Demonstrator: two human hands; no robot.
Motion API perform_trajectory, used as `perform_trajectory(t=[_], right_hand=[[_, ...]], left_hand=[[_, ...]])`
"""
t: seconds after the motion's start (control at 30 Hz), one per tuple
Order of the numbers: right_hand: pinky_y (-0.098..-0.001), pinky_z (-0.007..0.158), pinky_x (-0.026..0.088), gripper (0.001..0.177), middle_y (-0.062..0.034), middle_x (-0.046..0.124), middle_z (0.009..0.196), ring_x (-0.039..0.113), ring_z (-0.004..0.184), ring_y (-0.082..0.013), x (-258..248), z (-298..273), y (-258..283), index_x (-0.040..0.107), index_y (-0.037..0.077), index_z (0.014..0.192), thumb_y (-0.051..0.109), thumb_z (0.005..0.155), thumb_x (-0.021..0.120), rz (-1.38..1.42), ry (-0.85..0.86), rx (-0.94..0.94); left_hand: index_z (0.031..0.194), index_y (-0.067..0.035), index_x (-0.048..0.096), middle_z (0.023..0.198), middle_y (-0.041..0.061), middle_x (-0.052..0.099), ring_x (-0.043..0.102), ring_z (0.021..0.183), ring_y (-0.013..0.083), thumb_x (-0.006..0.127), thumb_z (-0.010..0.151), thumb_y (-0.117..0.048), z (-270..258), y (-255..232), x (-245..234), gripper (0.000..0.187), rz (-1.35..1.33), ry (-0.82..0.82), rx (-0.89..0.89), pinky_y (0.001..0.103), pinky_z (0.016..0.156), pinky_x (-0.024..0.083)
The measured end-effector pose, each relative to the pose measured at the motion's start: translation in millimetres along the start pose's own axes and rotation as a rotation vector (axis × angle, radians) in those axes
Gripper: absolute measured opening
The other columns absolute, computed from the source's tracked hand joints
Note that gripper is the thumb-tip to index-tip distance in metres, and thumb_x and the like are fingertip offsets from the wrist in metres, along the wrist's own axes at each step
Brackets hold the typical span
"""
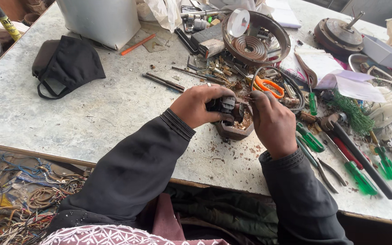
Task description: The person manipulates a small copper wire coil and a black plastic component on a cluttered workbench. They repeatedly attempt to fit the coil into the component, using pliers to adjust the coil and the component's slots. The person continues this process throughout the clip without completing the assembly.
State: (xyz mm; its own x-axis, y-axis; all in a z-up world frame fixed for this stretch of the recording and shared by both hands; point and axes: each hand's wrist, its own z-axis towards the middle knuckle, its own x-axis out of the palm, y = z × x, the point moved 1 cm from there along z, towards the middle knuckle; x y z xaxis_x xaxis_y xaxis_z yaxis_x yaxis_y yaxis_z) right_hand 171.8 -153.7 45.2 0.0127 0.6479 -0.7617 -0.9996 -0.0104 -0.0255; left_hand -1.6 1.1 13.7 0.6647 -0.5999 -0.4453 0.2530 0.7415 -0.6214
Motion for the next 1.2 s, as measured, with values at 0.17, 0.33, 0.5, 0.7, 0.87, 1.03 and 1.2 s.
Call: perform_trajectory(t=[0.17, 0.33, 0.5, 0.7, 0.87, 1.03, 1.2], right_hand=[[-0.0379, 0.082, 0.058, 0.044, -0.0124, 0.070, 0.123, 0.072, 0.102, -0.0304, 0.2, -0.6, -6.2, 0.059, 0.013, 0.140, 0.006, 0.099, 0.070, 0.101, -0.054, 0.051], [-0.0365, 0.094, 0.057, 0.075, -0.0143, 0.053, 0.146, 0.064, 0.118, -0.0227, 5.3, 2.8, -16.8, 0.030, 0.010, 0.158, 0.002, 0.093, 0.066, 0.762, 0.157, 0.222], [-0.0339, 0.099, 0.055, 0.064, -0.0071, 0.052, 0.147, 0.063, 0.117, -0.0163, 7.1, 0.7, -31.1, 0.030, 0.013, 0.160, 0.010, 0.102, 0.057, 1.351, 0.227, 0.566], [-0.0277, 0.083, 0.055, 0.030, -0.0039, 0.070, 0.103, 0.066, 0.093, -0.0104, 23.4, -9.3, -46.8, 0.067, -0.001, 0.125, 0.020, 0.104, 0.062, 1.179, 0.445, 0.630], [-0.0259, 0.079, 0.056, 0.025, -0.0001, 0.071, 0.094, 0.066, 0.087, -0.0077, 21.9, -10.4, -52.3, 0.070, 0.000, 0.112, 0.021, 0.100, 0.066, 1.145, 0.504, 0.551], [-0.0253, 0.073, 0.051, 0.028, -0.0002, 0.072, 0.096, 0.061, 0.085, -0.0068, 14.8, -15.0, -56.2, 0.071, 0.002, 0.118, 0.016, 0.094, 0.072, 0.981, 0.609, 0.588], [-0.0241, 0.078, 0.054, 0.031, 0.0010, 0.074, 0.099, 0.065, 0.090, -0.0056, 12.4, -10.8, -50.3, 0.069, 0.003, 0.120, 0.013, 0.091, 0.073, 0.977, 0.605, 0.544]], left_hand=[[0.130, -0.020, 0.066, 0.116, 0.004, 0.071, 0.070, 0.104, 0.0273, 0.089, 0.077, -0.018, 2.0, 4.6, -2.9, 0.058, 0.198, -0.026, 0.034, 0.037, 0.093, 0.056], [0.127, -0.022, 0.069, 0.116, 0.002, 0.068, 0.061, 0.121, 0.0257, 0.089, 0.076, -0.022, 3.6, 8.5, 6.4, 0.054, 0.405, -0.035, 0.127, 0.045, 0.107, 0.044], [0.122, -0.024, 0.069, 0.117, 0.000, 0.068, 0.059, 0.124, 0.0253, 0.088, 0.079, -0.021, 2.0, 7.2, 6.7, 0.047, 0.389, -0.024, 0.102, 0.045, 0.110, 0.042], [0.119, -0.024, 0.070, 0.119, 0.003, 0.067, 0.055, 0.124, 0.0308, 0.089, 0.076, -0.027, -2.6, 3.7, 13.2, 0.047, 0.373, 0.102, 0.063, 0.049, 0.109, 0.040], [0.117, -0.019, 0.070, 0.118, 0.011, 0.065, 0.051, 0.125, 0.0382, 0.095, 0.060, -0.049, -0.9, 2.9, 6.9, 0.069, 0.280, 0.220, 0.034, 0.056, 0.108, 0.035], [0.130, -0.014, 0.064, 0.132, 0.021, 0.059, 0.045, 0.133, 0.0414, 0.078, 0.076, -0.068, -1.7, 16.3, 14.5, 0.077, 0.230, 0.116, -0.106, 0.056, 0.106, 0.044], [0.141, -0.007, 0.056, 0.136, 0.023, 0.062, 0.054, 0.131, 0.0390, 0.051, 0.086, -0.082, -0.4, 44.7, 7.4, 0.093, 0.273, -0.007, -0.464, 0.054, 0.108, 0.044]])
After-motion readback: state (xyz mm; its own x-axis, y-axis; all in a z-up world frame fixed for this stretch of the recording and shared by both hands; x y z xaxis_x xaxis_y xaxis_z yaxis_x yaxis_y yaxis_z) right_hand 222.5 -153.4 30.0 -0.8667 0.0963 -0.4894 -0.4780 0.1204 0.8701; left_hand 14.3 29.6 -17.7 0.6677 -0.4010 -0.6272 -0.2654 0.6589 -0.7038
